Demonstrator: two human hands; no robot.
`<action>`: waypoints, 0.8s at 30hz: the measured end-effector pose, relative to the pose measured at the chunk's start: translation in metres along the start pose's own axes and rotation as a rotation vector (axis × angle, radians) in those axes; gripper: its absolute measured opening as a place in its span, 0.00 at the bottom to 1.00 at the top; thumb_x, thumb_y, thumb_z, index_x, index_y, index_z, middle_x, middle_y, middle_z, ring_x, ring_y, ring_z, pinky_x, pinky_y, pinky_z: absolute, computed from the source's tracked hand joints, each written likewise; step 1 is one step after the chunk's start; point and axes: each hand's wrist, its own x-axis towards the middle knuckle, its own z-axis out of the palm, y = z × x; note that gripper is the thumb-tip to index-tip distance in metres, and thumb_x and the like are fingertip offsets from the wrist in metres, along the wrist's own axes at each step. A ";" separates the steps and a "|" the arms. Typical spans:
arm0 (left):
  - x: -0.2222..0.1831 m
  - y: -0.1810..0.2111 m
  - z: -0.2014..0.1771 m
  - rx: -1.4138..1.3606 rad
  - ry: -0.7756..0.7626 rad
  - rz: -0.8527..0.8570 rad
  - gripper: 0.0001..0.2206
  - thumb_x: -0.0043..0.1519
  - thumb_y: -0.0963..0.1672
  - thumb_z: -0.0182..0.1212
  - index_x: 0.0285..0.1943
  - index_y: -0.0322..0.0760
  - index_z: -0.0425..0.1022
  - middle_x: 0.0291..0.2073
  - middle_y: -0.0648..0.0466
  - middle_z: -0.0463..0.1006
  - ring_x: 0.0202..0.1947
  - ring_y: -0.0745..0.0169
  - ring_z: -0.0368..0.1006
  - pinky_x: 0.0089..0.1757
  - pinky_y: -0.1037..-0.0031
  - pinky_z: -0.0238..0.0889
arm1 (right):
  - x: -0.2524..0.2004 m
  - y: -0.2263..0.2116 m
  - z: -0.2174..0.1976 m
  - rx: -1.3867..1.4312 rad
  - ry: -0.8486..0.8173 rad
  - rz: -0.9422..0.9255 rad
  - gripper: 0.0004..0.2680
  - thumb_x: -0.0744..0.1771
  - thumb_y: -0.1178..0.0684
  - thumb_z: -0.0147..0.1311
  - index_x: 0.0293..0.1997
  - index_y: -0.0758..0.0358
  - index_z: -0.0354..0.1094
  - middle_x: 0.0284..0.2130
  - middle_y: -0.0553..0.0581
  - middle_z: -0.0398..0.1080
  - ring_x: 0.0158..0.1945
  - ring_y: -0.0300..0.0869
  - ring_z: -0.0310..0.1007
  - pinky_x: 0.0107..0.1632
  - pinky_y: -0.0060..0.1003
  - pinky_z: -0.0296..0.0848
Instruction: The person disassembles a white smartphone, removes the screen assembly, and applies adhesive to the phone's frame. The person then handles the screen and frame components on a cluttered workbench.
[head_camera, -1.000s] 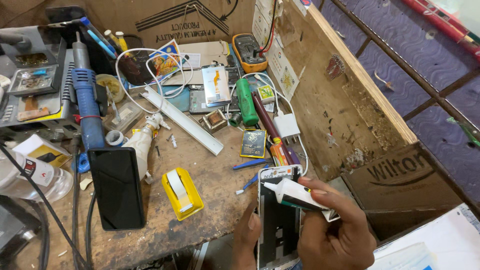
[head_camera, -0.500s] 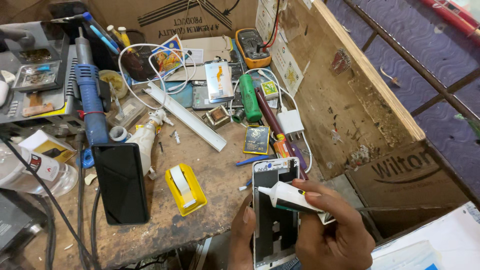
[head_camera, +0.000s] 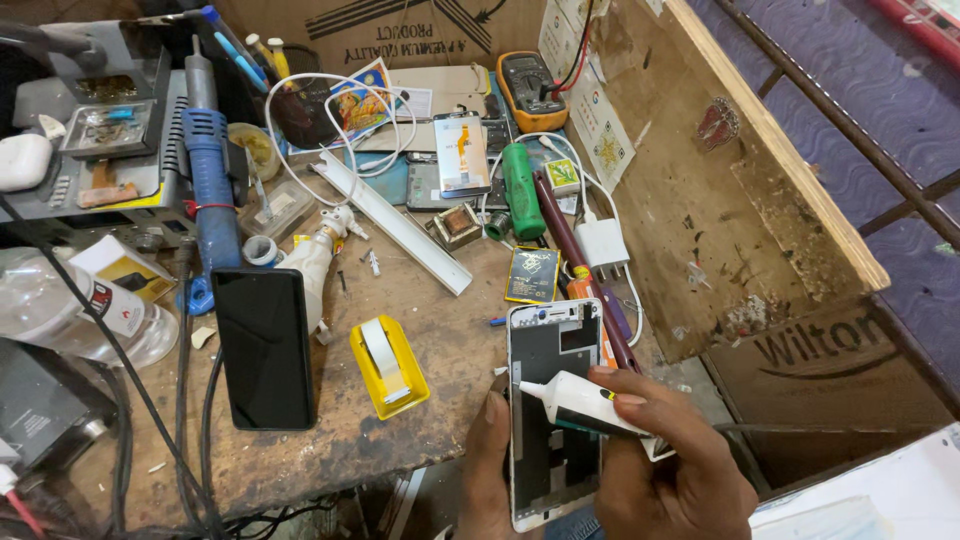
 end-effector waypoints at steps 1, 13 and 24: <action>0.000 0.001 0.001 -0.014 -0.026 0.021 0.33 0.60 0.58 0.54 0.69 0.35 0.66 0.54 0.45 0.78 0.52 0.53 0.77 0.51 0.61 0.71 | 0.000 0.001 0.000 0.007 -0.005 0.001 0.11 0.66 0.69 0.53 0.49 0.59 0.63 0.45 0.65 0.79 0.51 0.46 0.82 0.55 0.35 0.79; -0.005 0.023 0.017 0.017 -0.126 0.106 0.35 0.62 0.59 0.51 0.70 0.31 0.63 0.57 0.39 0.76 0.56 0.49 0.75 0.56 0.57 0.69 | -0.006 0.002 0.005 0.052 -0.036 -0.069 0.11 0.66 0.70 0.54 0.49 0.60 0.63 0.44 0.68 0.78 0.52 0.49 0.82 0.60 0.39 0.77; -0.005 0.030 0.012 -0.001 -0.201 0.108 0.37 0.64 0.61 0.42 0.71 0.31 0.63 0.60 0.40 0.76 0.58 0.51 0.75 0.59 0.59 0.67 | -0.008 -0.001 0.004 0.078 -0.109 -0.118 0.12 0.65 0.69 0.52 0.49 0.61 0.62 0.44 0.68 0.78 0.51 0.51 0.83 0.59 0.40 0.78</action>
